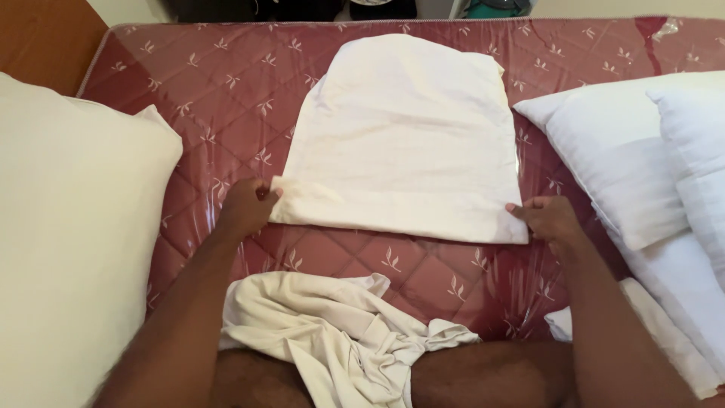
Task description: The person unfolds a white bed sheet on a bed, smooths it out, and then folds it into a compact rectangular shape. The person then places the folded sheet on top of a stack of other folded sheets.
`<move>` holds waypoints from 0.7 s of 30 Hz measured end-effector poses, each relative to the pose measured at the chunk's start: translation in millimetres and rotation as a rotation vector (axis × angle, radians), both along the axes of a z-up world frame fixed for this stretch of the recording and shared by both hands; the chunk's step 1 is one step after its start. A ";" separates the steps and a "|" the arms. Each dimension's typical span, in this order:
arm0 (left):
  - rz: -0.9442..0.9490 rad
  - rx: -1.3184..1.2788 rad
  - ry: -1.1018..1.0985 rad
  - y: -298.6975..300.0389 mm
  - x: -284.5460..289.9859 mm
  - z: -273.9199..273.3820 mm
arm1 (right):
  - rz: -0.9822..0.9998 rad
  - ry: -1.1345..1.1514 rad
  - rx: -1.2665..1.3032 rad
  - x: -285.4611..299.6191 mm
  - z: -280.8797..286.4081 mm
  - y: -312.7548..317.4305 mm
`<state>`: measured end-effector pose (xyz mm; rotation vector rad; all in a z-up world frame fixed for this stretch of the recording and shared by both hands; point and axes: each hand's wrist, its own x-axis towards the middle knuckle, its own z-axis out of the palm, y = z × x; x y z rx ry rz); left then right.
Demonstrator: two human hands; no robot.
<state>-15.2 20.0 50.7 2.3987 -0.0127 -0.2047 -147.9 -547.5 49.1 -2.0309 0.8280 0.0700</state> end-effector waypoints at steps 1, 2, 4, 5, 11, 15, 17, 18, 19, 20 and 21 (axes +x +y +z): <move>-0.002 0.003 0.003 0.3 3.6 -5.6 | -0.002 0.003 0.003 1.8 3.3 0.8; -0.053 -0.114 -0.152 1.0 6.5 -11.5 | 0.020 -0.024 -0.004 3.2 6.4 1.9; -0.105 -0.232 -0.301 -3.0 7.8 -11.8 | 0.039 -0.046 -0.011 4.5 13.2 5.1; -0.066 -0.359 -0.288 -7.7 6.2 -6.1 | 0.023 -0.066 -0.005 4.4 17.0 7.2; 0.010 -0.315 0.003 -15.4 6.7 4.1 | -0.015 -0.035 0.063 4.1 -2.4 -10.8; -0.151 -0.085 0.060 -1.6 13.1 -12.0 | 0.026 0.218 0.158 0.6 26.5 -0.1; -0.172 -0.138 0.046 1.9 15.0 -13.2 | 0.060 0.279 0.184 -3.1 33.5 2.6; -0.193 -0.190 0.031 4.0 16.3 -13.1 | 0.094 0.338 0.212 -4.9 37.3 4.3; -0.193 -0.190 0.031 8.1 16.9 -13.2 | 0.094 0.339 0.212 -7.5 41.2 6.6; -0.214 -0.059 0.023 12.2 18.3 -12.8 | 0.129 0.373 0.227 -9.8 45.2 9.1; -0.234 0.072 0.014 16.3 19.5 -12.4 | 0.164 0.407 0.242 -12.2 49.3 11.5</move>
